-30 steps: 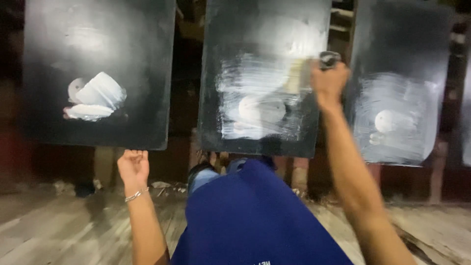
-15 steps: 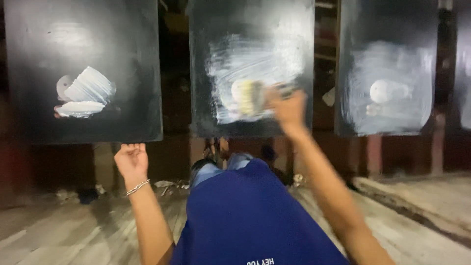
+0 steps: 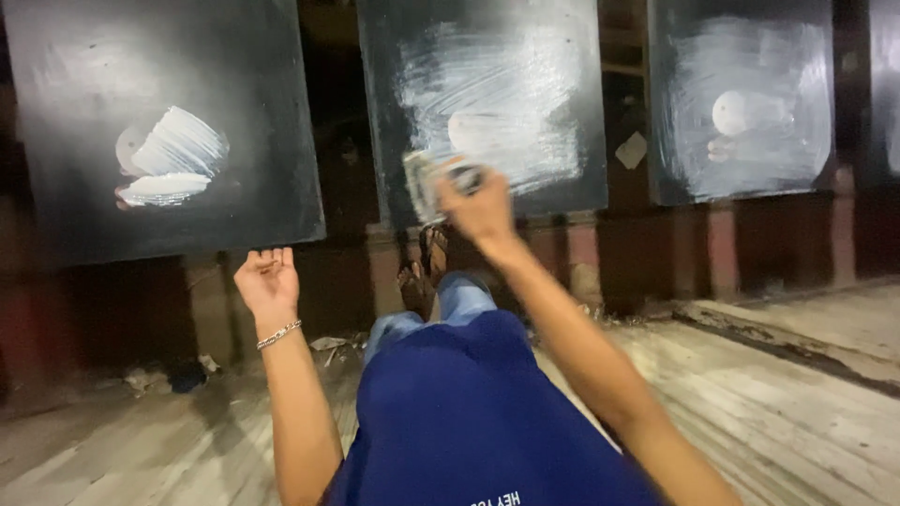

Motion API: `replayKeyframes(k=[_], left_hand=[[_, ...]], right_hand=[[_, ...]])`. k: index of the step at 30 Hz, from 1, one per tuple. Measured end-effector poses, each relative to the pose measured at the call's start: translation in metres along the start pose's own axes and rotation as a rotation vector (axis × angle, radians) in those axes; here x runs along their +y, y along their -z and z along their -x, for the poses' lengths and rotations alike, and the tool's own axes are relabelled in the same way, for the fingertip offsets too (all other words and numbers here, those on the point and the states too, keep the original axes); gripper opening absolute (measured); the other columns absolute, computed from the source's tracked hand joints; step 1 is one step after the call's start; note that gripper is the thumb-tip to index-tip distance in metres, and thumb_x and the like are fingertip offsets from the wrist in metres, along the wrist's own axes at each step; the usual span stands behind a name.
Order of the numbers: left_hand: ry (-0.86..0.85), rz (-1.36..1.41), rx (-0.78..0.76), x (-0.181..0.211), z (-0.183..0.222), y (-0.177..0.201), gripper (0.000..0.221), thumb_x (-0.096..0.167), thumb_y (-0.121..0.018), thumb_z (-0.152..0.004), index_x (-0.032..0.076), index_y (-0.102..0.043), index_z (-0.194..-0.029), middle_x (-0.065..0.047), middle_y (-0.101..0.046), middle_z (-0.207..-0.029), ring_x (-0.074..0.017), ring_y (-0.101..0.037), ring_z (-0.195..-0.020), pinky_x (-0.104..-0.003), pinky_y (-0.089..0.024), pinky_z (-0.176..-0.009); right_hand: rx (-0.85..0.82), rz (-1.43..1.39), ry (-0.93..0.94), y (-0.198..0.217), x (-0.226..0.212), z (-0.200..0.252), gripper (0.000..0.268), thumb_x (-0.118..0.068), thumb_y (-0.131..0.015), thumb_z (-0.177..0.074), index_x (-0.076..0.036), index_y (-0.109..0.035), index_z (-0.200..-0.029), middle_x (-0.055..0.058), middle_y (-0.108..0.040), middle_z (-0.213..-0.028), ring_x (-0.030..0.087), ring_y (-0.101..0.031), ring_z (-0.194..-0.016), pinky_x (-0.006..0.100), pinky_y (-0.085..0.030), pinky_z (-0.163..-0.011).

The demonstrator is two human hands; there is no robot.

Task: Applying a layer of liquid adhesive to screen printing platens using a wide paintbrush.

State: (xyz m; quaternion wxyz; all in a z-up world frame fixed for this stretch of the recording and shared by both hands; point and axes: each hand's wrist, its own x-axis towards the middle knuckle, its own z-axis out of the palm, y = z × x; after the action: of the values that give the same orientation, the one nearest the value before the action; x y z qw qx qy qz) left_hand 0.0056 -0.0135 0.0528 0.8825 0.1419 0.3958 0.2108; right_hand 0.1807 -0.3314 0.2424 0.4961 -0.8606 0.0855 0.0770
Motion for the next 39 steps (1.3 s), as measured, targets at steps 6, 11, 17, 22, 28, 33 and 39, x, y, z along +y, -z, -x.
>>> replayKeyframes(k=[6,11,17,22,28,33,39], left_hand=[[-0.015,0.024,0.067,-0.003,0.006,-0.008,0.028,-0.011,-0.055,-0.063,0.012,-0.040,-0.056,0.000,-0.033,-0.062,-0.0187,-0.044,-0.067,-0.040,-0.047,-0.111],[-0.006,0.008,0.010,-0.004,-0.017,0.007,0.029,-0.011,-0.054,-0.064,0.014,-0.040,-0.058,0.003,-0.033,-0.065,-0.0160,-0.043,-0.070,-0.036,-0.048,-0.107],[-0.007,-0.009,0.037,-0.002,-0.003,0.005,0.029,-0.011,-0.051,-0.062,0.014,-0.036,-0.059,0.005,-0.026,-0.067,-0.0158,-0.038,-0.069,-0.036,-0.046,-0.109],[-0.010,-0.031,0.081,-0.003,-0.005,0.001,0.033,-0.013,-0.055,-0.063,0.017,-0.040,-0.061,0.002,-0.036,-0.065,-0.0162,-0.044,-0.068,-0.035,-0.046,-0.108],[-0.040,0.006,0.067,0.002,0.014,-0.023,0.040,-0.017,-0.043,-0.060,0.015,-0.019,-0.062,0.000,-0.024,-0.061,-0.0136,-0.020,-0.060,-0.026,-0.027,-0.064],[-0.042,-0.025,0.103,0.002,0.020,-0.032,0.038,-0.014,-0.039,-0.057,0.016,-0.015,-0.063,0.001,-0.019,-0.064,-0.0139,-0.016,-0.065,-0.027,-0.023,-0.066],[-0.092,-0.148,0.173,-0.005,0.005,-0.015,0.028,-0.010,-0.049,-0.059,0.012,-0.033,-0.060,-0.002,-0.037,-0.062,-0.0143,-0.038,-0.064,-0.025,-0.040,-0.073]], right_hand=[[0.398,0.556,0.284,0.168,0.085,-0.058,0.019,-0.016,-0.079,-0.080,0.001,-0.070,-0.080,0.025,-0.066,-0.069,0.047,-0.070,-0.071,0.051,-0.054,-0.060],[0.331,0.426,0.450,0.062,-0.016,-0.027,0.015,-0.014,-0.075,-0.076,-0.001,-0.067,-0.076,0.022,-0.062,-0.066,0.044,-0.066,-0.066,0.047,-0.052,-0.063],[0.100,-0.119,0.006,-0.009,0.009,-0.091,0.017,-0.025,-0.072,-0.078,-0.009,-0.070,-0.076,0.010,-0.068,-0.060,0.023,-0.072,-0.055,0.036,-0.055,-0.058],[0.432,0.178,0.083,0.095,0.029,-0.161,0.023,-0.026,-0.080,-0.080,-0.005,-0.074,-0.088,0.014,-0.074,-0.075,0.031,-0.078,-0.076,0.041,-0.058,-0.063],[-0.006,0.214,0.182,0.018,-0.054,-0.165,0.051,0.016,-0.051,-0.075,-0.010,-0.073,-0.112,0.008,-0.077,-0.112,0.008,-0.065,-0.074,0.014,-0.048,-0.053],[-0.055,-0.358,0.069,-0.039,-0.099,-0.172,0.013,-0.013,-0.065,-0.087,-0.009,-0.063,-0.075,0.008,-0.067,-0.069,0.017,-0.068,-0.047,0.028,-0.066,-0.043],[0.420,-0.054,-0.021,0.107,0.032,-0.252,0.009,-0.018,-0.076,-0.086,-0.016,-0.067,-0.084,0.000,-0.076,-0.077,0.010,-0.075,-0.065,0.026,-0.061,-0.054]])
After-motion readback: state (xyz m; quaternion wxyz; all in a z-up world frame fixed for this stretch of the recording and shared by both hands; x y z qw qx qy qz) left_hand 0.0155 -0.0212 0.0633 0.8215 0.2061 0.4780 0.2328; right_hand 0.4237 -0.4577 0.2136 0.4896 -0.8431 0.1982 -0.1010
